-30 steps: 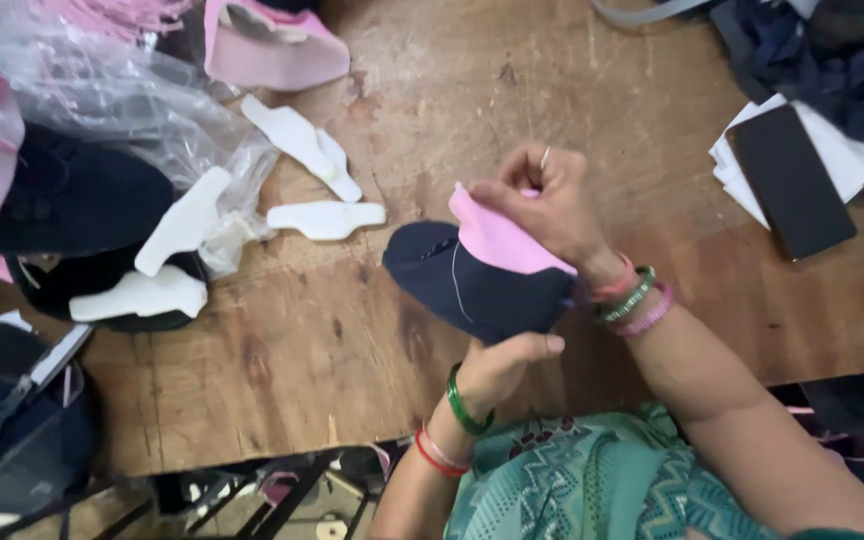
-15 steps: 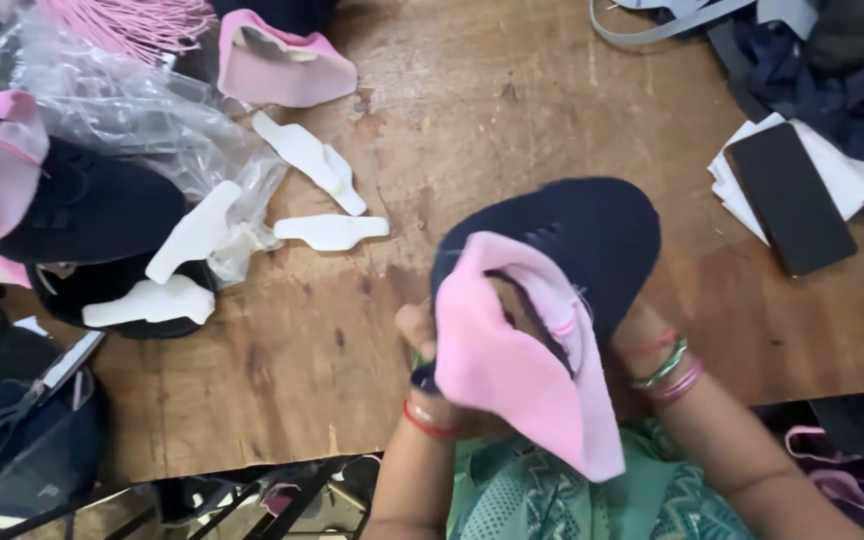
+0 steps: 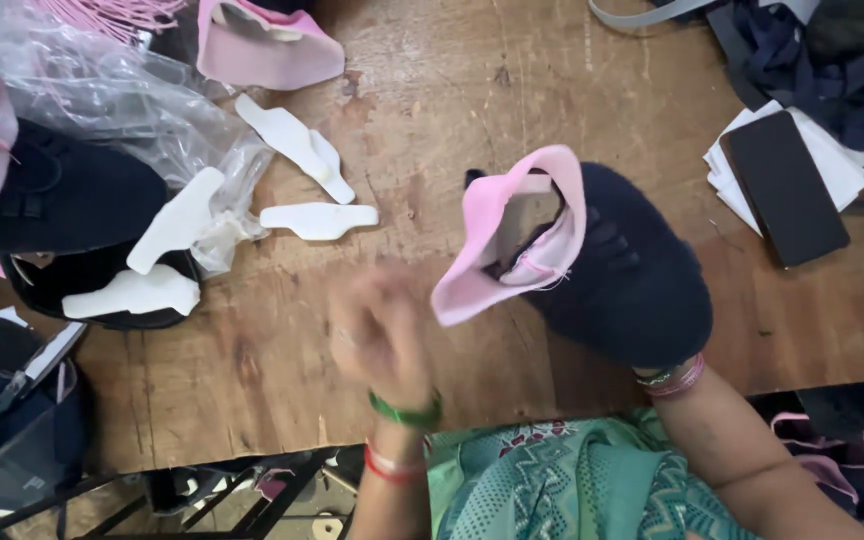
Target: Fitting a pink lining into a blue shoe upper.
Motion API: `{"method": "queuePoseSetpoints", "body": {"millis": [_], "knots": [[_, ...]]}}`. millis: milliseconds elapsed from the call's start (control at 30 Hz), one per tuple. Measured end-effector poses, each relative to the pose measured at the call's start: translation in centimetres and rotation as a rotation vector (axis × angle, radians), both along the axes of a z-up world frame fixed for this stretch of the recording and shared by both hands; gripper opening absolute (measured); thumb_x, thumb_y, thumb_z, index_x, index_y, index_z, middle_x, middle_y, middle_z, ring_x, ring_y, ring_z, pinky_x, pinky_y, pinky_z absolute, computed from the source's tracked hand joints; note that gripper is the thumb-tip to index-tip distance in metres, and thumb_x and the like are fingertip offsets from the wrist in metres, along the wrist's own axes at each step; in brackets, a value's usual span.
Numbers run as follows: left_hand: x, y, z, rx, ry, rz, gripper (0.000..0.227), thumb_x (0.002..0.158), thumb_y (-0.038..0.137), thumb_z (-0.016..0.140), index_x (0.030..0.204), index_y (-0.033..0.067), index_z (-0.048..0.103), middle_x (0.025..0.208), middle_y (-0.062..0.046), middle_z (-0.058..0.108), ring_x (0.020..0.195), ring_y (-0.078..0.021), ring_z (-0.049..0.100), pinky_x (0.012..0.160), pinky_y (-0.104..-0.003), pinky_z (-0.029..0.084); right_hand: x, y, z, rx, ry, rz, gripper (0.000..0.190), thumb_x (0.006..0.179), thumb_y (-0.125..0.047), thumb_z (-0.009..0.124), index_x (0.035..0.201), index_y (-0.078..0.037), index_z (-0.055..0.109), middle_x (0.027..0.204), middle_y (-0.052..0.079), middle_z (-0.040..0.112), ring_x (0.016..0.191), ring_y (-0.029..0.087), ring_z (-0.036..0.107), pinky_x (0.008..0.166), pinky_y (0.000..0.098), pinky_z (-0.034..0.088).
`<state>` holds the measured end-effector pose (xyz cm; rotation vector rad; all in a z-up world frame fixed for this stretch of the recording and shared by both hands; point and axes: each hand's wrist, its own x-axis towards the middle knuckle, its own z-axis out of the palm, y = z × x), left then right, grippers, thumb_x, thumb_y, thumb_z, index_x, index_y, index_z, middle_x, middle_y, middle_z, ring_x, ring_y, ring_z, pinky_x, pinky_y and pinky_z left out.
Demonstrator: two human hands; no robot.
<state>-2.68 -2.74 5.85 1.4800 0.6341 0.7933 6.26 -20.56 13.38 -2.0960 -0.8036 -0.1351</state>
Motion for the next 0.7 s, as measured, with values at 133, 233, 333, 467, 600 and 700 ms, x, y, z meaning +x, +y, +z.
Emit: {"method": "queuePoseSetpoints", "body": {"millis": [133, 233, 333, 467, 600, 700], "knots": [[0.1, -3.3, 2.9, 0.772, -0.284, -0.371, 0.029, 0.090, 0.006, 0.070, 0.118, 0.0051, 0.068, 0.118, -0.007, 0.067, 0.103, -0.0281, 0.068, 0.090, -0.041, 0.057, -0.1, -0.4, -1.9, 0.213, 0.465, 0.005, 0.058, 0.087, -0.023, 0.077, 0.137, -0.005, 0.055, 0.128, 0.007, 0.068, 0.119, 0.018, 0.066, 0.104, 0.0319, 0.052], [1.2, -4.3, 1.5, 0.979, -0.158, -0.356, 0.030, 0.091, 0.008, 0.075, 0.120, 0.0059, 0.069, 0.121, -0.009, 0.066, 0.106, -0.0306, 0.067, 0.094, -0.045, 0.055, -1.4, -0.2, -1.8, 0.425, 0.581, 0.062, 0.055, 0.094, -0.015, 0.065, 0.144, 0.000, 0.048, 0.140, 0.010, 0.063, 0.129, 0.018, 0.063, 0.112, 0.0321, 0.049], [1.4, -4.5, -1.1, 1.028, -0.068, -0.267, 0.027, 0.093, 0.006, 0.076, 0.119, 0.0099, 0.068, 0.118, -0.006, 0.067, 0.102, -0.0272, 0.067, 0.089, -0.043, 0.053, -3.1, 0.6, -1.3, 0.520, 0.570, 0.043, 0.046, 0.102, -0.012, 0.059, 0.144, 0.004, 0.049, 0.138, 0.015, 0.064, 0.127, 0.021, 0.064, 0.112, 0.0345, 0.050], [1.6, -4.8, -3.8, 0.832, 0.017, -0.231, 0.021, 0.099, 0.004, 0.071, 0.117, 0.0112, 0.063, 0.111, -0.008, 0.066, 0.096, -0.0284, 0.067, 0.080, -0.040, 0.054, -3.6, 0.4, -2.0, 0.168, 0.383, -0.017, 0.040, 0.096, -0.020, 0.065, 0.131, 0.000, 0.059, 0.121, 0.011, 0.073, 0.112, 0.018, 0.073, 0.096, 0.0287, 0.057], [2.1, -4.3, -0.5, 0.910, 0.019, -0.184, 0.022, 0.097, 0.012, 0.073, 0.117, 0.0100, 0.063, 0.104, -0.010, 0.063, 0.088, -0.0290, 0.066, 0.073, -0.040, 0.054, -3.2, -0.2, -2.1, 0.217, 0.452, -0.002, 0.039, 0.098, -0.021, 0.064, 0.132, -0.001, 0.060, 0.121, 0.011, 0.072, 0.112, 0.018, 0.072, 0.096, 0.0290, 0.057], [2.6, -4.2, 0.7, 0.956, -0.001, -0.249, 0.026, 0.095, 0.024, 0.077, 0.114, 0.0107, 0.065, 0.097, -0.007, 0.062, 0.082, -0.0253, 0.066, 0.069, -0.038, 0.053, -2.6, -0.6, -2.1, 0.293, 0.543, 0.005, 0.038, 0.102, -0.022, 0.062, 0.133, -0.001, 0.060, 0.122, 0.011, 0.072, 0.112, 0.018, 0.070, 0.097, 0.0293, 0.056]]}}
